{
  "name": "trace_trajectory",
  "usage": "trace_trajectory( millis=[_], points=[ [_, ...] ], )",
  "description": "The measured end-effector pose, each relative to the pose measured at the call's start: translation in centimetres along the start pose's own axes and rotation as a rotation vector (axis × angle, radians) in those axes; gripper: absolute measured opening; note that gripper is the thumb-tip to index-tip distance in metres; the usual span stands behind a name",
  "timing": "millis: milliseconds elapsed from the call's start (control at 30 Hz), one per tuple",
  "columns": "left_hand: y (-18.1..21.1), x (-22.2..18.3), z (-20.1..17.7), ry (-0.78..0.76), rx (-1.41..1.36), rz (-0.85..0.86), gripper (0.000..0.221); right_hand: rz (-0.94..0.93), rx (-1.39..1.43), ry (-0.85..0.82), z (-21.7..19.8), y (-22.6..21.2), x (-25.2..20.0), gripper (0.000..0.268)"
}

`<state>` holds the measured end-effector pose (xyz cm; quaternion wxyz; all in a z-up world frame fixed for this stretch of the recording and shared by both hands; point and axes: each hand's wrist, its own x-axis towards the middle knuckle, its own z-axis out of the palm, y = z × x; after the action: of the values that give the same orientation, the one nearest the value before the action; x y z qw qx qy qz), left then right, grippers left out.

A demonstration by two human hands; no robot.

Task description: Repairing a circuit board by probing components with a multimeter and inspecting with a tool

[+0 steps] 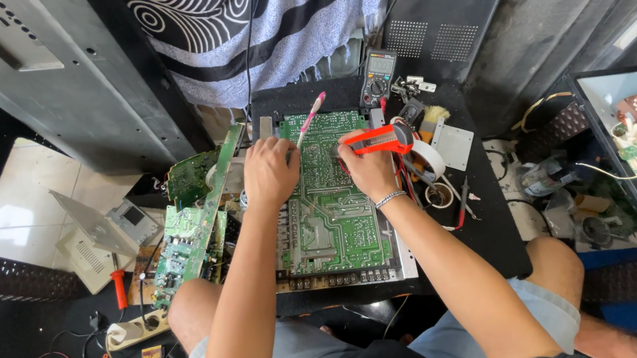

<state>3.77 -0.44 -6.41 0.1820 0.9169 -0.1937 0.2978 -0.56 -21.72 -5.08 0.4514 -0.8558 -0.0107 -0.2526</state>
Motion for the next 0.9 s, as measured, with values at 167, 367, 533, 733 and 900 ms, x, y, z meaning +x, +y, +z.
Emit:
trace_trajectory(
  millis=[167, 367, 533, 733, 900],
  points=[
    [0.1, 0.1, -0.4, -0.004, -0.004, -0.01, 0.01, 0.004, 0.006, 0.012, 0.2, 0.1, 0.0, 0.009],
    [0.0, 0.0, 0.2, 0.003, 0.006, 0.004, 0.011, 0.047, 0.008, -0.019, 0.2, -0.1, 0.1, 0.009],
    [0.2, 0.1, -0.2, 0.008, 0.034, 0.008, 0.011, 0.095, 0.012, -0.044, -0.2, -0.7, 0.1, 0.014],
    [0.3, 0.1, -0.6, -0.009, 0.01, -0.003, 0.011, 0.167, 0.048, -0.098, -0.6, -1.3, -0.1, 0.018],
    [0.0, -0.1, 0.0, -0.005, 0.015, 0.001, 0.012, 0.183, 0.051, -0.094, -0.6, -0.6, 0.2, 0.018]
  ],
)
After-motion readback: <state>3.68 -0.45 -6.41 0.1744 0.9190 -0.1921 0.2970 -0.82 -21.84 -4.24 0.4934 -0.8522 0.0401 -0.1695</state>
